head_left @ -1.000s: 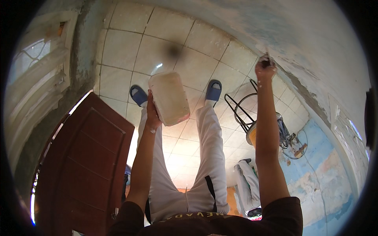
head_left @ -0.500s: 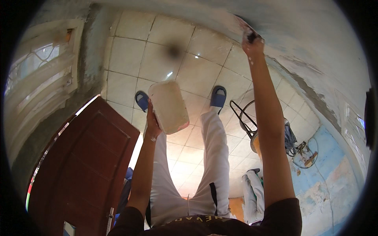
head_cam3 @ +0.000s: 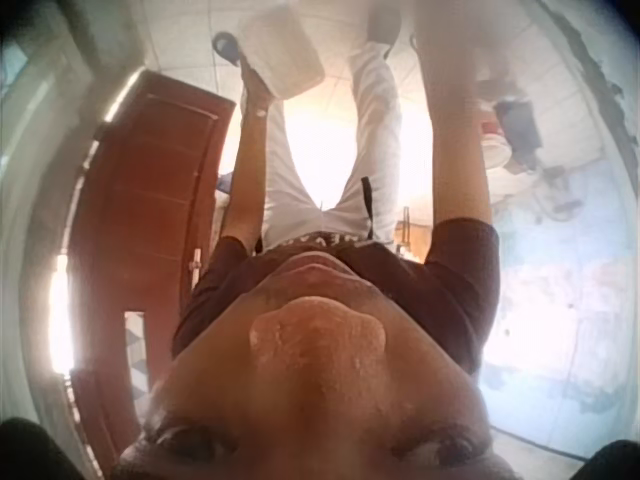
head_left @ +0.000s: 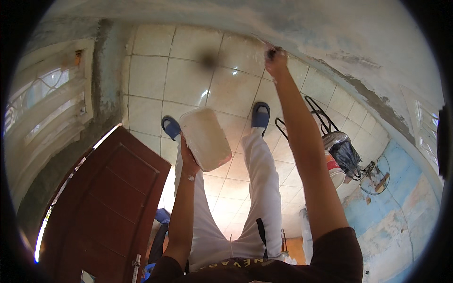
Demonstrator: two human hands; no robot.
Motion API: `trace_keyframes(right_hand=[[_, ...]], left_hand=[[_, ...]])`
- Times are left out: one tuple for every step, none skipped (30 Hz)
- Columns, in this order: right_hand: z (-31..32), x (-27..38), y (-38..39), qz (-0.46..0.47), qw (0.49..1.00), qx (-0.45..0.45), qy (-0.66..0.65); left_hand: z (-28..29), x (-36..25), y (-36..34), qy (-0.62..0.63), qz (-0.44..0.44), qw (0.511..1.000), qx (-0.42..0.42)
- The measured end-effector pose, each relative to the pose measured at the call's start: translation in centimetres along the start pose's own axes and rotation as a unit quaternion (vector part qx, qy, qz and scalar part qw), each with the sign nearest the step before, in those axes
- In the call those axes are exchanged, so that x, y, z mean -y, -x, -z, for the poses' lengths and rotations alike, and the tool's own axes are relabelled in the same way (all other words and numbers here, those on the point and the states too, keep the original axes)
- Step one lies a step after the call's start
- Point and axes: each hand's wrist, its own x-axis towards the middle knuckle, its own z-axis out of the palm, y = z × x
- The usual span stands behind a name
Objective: The person patches a wall by applying a white compound from a container onto a damaged surface using a putty knife.
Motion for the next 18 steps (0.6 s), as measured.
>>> trace_keyframes(right_hand=[[-0.7,-2.0,-0.3,-0.04,0.999,-0.005,-0.006],[-1.4,-3.1,-0.7,-0.063,0.998,-0.007,-0.021],[-1.9,-3.7,-1.2,-0.077,0.996,-0.008,-0.037],[-2.3,-3.7,-1.9,-0.086,0.995,-0.007,-0.052],[-2.6,-2.9,-2.7,-0.083,0.995,0.001,-0.056],[-2.5,-1.8,-3.6,-0.076,0.996,0.009,-0.049],[-2.3,-0.4,-4.3,-0.067,0.997,0.019,-0.034],[-1.9,1.3,-4.9,-0.047,0.998,0.035,0.002],[-1.2,3.3,-5.3,-0.008,0.994,0.061,0.087],[0.2,5.7,-5.5,0.061,0.963,0.09,0.245],[2.0,9.4,-6.1,0.197,0.838,0.09,0.501],[1.7,10.4,-5.0,0.193,0.876,0.101,0.43],[1.3,11.8,-3.8,0.189,0.908,0.111,0.358],[-0.2,12.0,0.0,0.016,0.991,0.11,-0.067],[1.0,14.7,2.1,-0.009,0.981,0.184,-0.055],[2.1,17.3,3.5,-0.032,0.965,0.255,-0.042],[2.3,18.3,4.6,-0.024,0.966,0.255,-0.039],[2.1,18.7,5.4,0.042,0.988,0.1,-0.107]], left_hand=[[0.3,0.3,0.3,0.001,0.0,1.0,-0.004],[0.7,0.2,0.3,-0.016,-0.023,1.0,-0.012],[0.9,0.1,0.2,-0.032,-0.046,0.998,-0.019],[1.1,0.1,0.1,-0.034,-0.045,0.998,-0.019],[1.1,0.1,-0.1,-0.027,-0.048,0.998,-0.037],[1.3,0.2,-0.4,-0.018,-0.05,0.997,-0.054],[1.7,0.4,-0.4,-0.016,-0.048,0.997,-0.055],[2.1,0.4,-0.7,-0.007,-0.036,0.998,-0.045],[2.3,0.7,-0.9,0.004,-0.024,0.999,-0.035],[2.1,1.0,-1.0,0.007,-0.022,0.999,-0.034],[1.7,1.4,-1.4,-0.002,-0.017,0.999,-0.028],[1.8,1.4,-1.1,-0.012,-0.019,0.999,-0.032],[1.9,1.7,-1.1,-0.01,-0.023,0.999,-0.034],[2.6,1.9,-0.3,-0.027,-0.04,0.998,-0.05],[2.1,2.6,-0.6,-0.044,-0.042,0.997,-0.048],[0.9,3.1,-0.9,-0.043,-0.038,0.997,-0.042],[-0.7,3.5,-1.2,-0.017,-0.001,1.0,-0.007],[-1.7,3.9,-1.3,0.01,0.033,0.999,0.023]])
